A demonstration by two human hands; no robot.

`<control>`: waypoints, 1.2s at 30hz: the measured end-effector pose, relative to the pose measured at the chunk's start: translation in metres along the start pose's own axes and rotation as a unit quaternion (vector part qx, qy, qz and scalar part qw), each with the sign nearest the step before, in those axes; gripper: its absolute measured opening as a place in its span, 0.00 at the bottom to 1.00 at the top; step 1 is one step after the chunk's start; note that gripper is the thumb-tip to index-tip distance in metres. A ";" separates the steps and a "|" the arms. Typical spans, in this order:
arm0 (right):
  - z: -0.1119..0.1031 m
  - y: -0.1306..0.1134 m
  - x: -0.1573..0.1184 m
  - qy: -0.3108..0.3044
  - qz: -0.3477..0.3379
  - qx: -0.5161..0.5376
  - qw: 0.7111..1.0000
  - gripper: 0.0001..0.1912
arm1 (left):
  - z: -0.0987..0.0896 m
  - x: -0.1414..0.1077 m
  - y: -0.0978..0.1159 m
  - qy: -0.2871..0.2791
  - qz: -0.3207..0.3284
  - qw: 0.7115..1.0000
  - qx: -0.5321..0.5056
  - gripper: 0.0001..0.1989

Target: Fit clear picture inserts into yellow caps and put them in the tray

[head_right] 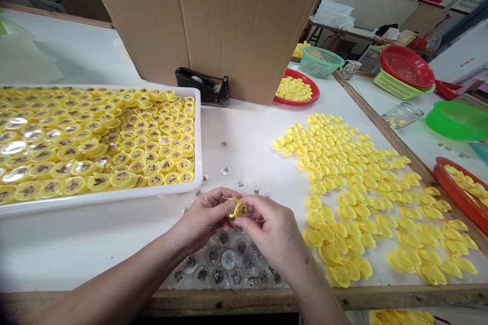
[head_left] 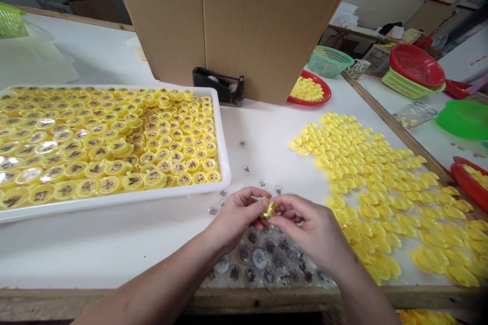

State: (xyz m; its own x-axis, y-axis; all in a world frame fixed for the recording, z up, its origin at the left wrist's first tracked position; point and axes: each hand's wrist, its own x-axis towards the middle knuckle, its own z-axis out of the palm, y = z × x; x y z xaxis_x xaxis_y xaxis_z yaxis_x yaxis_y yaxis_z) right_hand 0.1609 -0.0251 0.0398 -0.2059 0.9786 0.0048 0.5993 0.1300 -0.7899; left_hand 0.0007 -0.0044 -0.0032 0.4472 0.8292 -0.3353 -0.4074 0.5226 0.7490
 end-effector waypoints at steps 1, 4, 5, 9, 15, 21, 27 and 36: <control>-0.001 -0.001 0.000 -0.008 -0.009 -0.006 1.000 0.10 | 0.000 0.000 0.000 0.001 -0.002 1.000 -0.003 0.17; -0.005 -0.003 -0.001 -0.011 -0.081 -0.034 0.996 0.15 | 0.000 0.000 0.001 0.001 -0.011 1.000 -0.015 0.17; -0.006 -0.004 0.000 -0.012 -0.100 -0.040 0.994 0.16 | 0.001 0.000 0.001 0.003 -0.013 1.000 -0.018 0.17; -0.004 -0.005 0.001 -0.010 -0.109 -0.033 0.993 0.12 | 0.001 0.000 0.000 0.008 -0.016 0.999 -0.028 0.17; 0.000 -0.003 0.001 0.039 -0.090 -0.055 0.994 0.15 | 0.000 0.000 0.001 0.005 -0.023 0.999 -0.037 0.16; -0.002 0.002 0.002 0.040 -0.144 -0.110 0.983 0.16 | 0.000 0.000 0.002 0.001 -0.023 0.999 -0.045 0.16; -0.001 -0.001 0.003 0.022 -0.116 -0.102 0.988 0.15 | 0.000 0.000 0.001 0.007 -0.026 0.999 -0.035 0.18; -0.005 -0.007 0.000 0.010 -0.119 -0.134 0.984 0.13 | 0.005 -0.003 0.001 0.013 -0.014 1.000 -0.023 0.19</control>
State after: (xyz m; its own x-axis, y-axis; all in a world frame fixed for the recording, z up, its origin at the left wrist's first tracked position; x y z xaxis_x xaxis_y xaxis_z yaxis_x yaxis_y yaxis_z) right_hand 0.1604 -0.0248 0.0484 -0.3519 0.9179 0.1837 0.7191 0.3907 -0.5747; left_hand 0.0031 -0.0076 0.0016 0.4386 0.8184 -0.3713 -0.4316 0.5542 0.7118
